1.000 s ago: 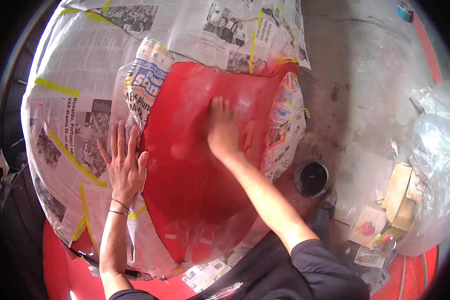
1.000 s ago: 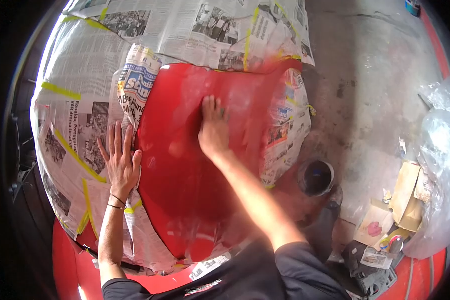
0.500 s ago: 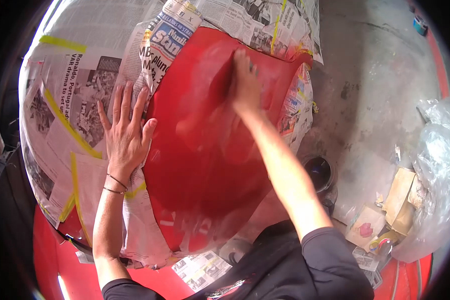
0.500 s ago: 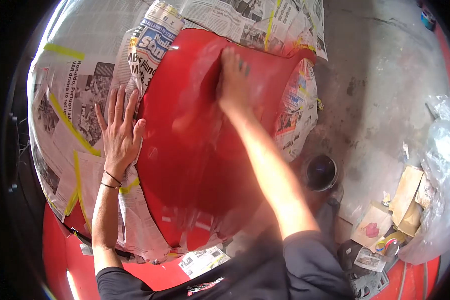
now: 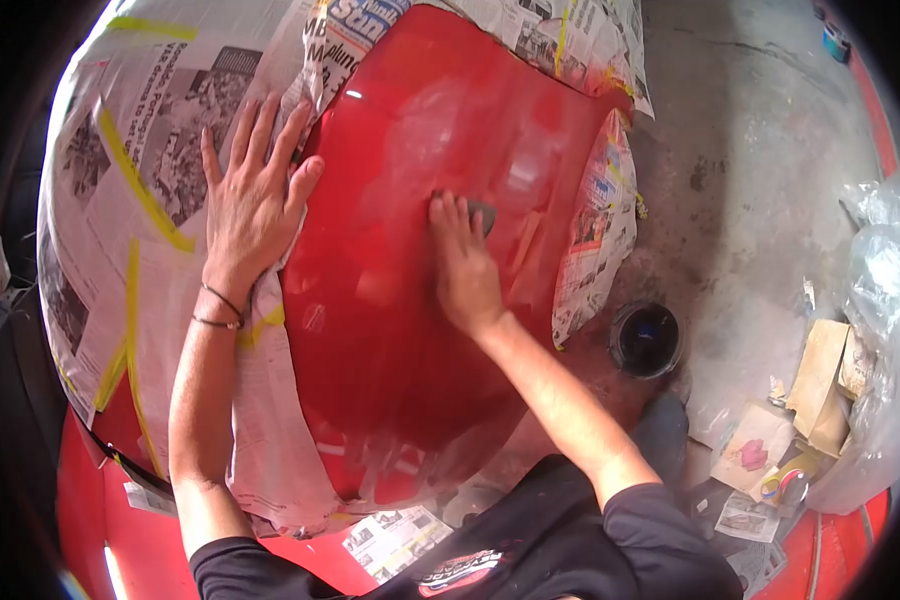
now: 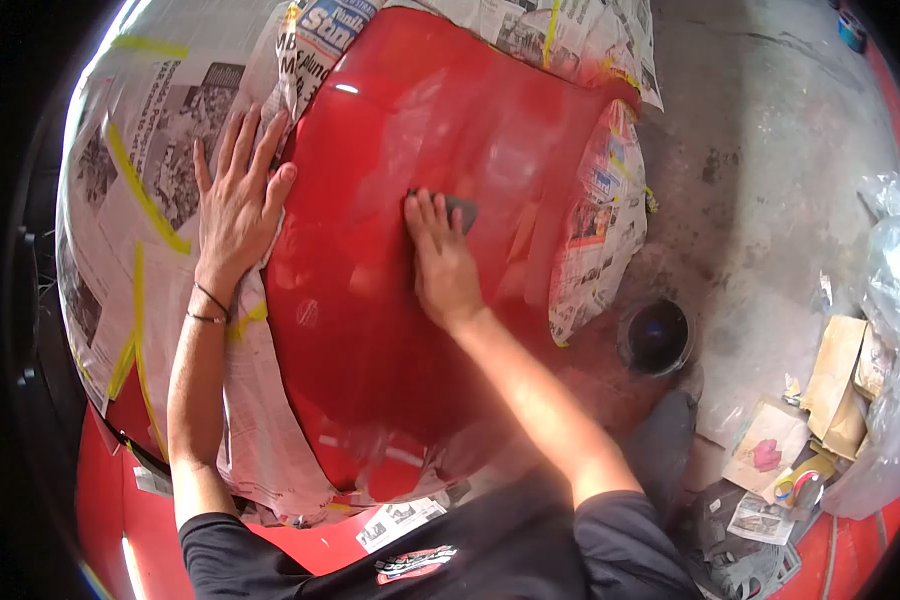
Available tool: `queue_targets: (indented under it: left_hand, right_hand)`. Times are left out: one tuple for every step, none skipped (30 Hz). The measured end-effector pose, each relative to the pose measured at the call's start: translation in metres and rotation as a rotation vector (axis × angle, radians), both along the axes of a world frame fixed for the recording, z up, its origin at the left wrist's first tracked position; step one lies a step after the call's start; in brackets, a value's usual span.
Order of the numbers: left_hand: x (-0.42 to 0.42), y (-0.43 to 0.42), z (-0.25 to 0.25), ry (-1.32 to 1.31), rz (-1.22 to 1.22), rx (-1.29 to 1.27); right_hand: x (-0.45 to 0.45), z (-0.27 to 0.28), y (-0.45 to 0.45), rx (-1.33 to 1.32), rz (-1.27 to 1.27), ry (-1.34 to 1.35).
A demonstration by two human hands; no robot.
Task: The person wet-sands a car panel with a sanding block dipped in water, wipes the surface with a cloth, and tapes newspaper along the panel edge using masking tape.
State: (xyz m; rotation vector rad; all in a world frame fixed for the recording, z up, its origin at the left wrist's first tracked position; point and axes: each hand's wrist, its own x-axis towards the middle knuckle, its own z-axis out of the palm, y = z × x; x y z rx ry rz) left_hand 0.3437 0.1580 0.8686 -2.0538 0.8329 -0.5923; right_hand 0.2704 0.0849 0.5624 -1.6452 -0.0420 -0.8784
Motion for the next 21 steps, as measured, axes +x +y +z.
queue_targets:
  left_hand:
    - [0.002,0.004,-0.001,-0.01,-0.027,0.0]
    - [0.006,0.009,-0.002,-0.023,-0.043,0.005]
    - [0.012,0.011,-0.003,-0.023,-0.081,-0.013]
    - [0.014,0.013,-0.004,-0.016,-0.108,-0.025]
    - [0.014,0.019,-0.004,-0.003,-0.131,-0.031]
    - [0.021,0.024,-0.004,0.004,-0.148,-0.016]
    - [0.028,0.027,-0.003,0.008,-0.168,-0.008]
    - [0.026,0.03,0.0,0.009,-0.194,-0.004]
    - [0.012,0.026,0.004,0.098,-0.154,-0.075]
    - [-0.004,0.015,0.007,0.19,-0.117,-0.146]
    - [-0.019,0.002,0.011,0.283,-0.087,-0.215]
    - [-0.038,-0.006,0.012,0.255,-0.069,-0.169]
    - [-0.055,-0.005,0.009,0.225,-0.121,-0.11]
    - [-0.07,-0.001,0.007,0.19,-0.17,-0.051]
    - [-0.088,0.005,0.005,0.154,-0.212,0.01]
    - [-0.109,0.011,0.003,0.048,-0.362,0.099]
    - [-0.126,0.02,-0.001,0.051,-0.287,0.129]
    - [-0.142,0.032,-0.008,0.057,-0.209,0.159]
    - [-0.155,0.044,-0.015,0.063,-0.131,0.188]
    - [-0.16,0.062,-0.019,0.106,-0.204,0.088]
    - [-0.176,0.068,-0.019,0.091,-0.156,0.06]
  right_hand:
    - [0.01,-0.01,-0.003,-0.037,-0.025,-0.034]
    - [0.036,-0.014,-0.018,-0.034,-0.059,-0.038]
    - [0.07,-0.013,-0.041,-0.032,-0.087,-0.043]
    - [0.1,-0.003,-0.07,0.022,-0.091,-0.019]
    - [0.11,0.005,-0.083,0.081,-0.091,0.011]
    - [0.097,0.006,-0.067,0.103,-0.052,0.062]
    - [0.081,0.01,-0.053,0.116,-0.014,0.109]
    - [0.046,0.011,-0.024,0.088,-0.07,0.039]
    - [0.012,0.014,0.005,0.058,-0.129,-0.028]
    - [-0.048,0.024,0.041,-0.192,-0.23,0.053]
    - [-0.098,0.017,0.087,-0.155,-0.097,-0.019]
    - [-0.131,0.02,0.106,-0.118,0.035,-0.089]
    - [-0.132,0.014,0.106,-0.141,0.008,-0.083]
    - [-0.117,0.006,0.098,-0.164,-0.018,-0.083]
    - [-0.101,0.007,0.082,-0.182,-0.036,-0.083]
    - [-0.074,0.005,0.061,-0.072,0.001,-0.116]
    - [-0.059,0.011,0.052,-0.062,-0.027,-0.091]
    - [-0.049,0.018,0.045,-0.051,-0.052,-0.064]
    - [-0.05,0.02,0.046,-0.041,-0.077,-0.036]
    - [-0.073,0.016,0.069,-0.121,-0.128,-0.012]
    - [-0.107,0.012,0.102,-0.2,-0.186,0.007]
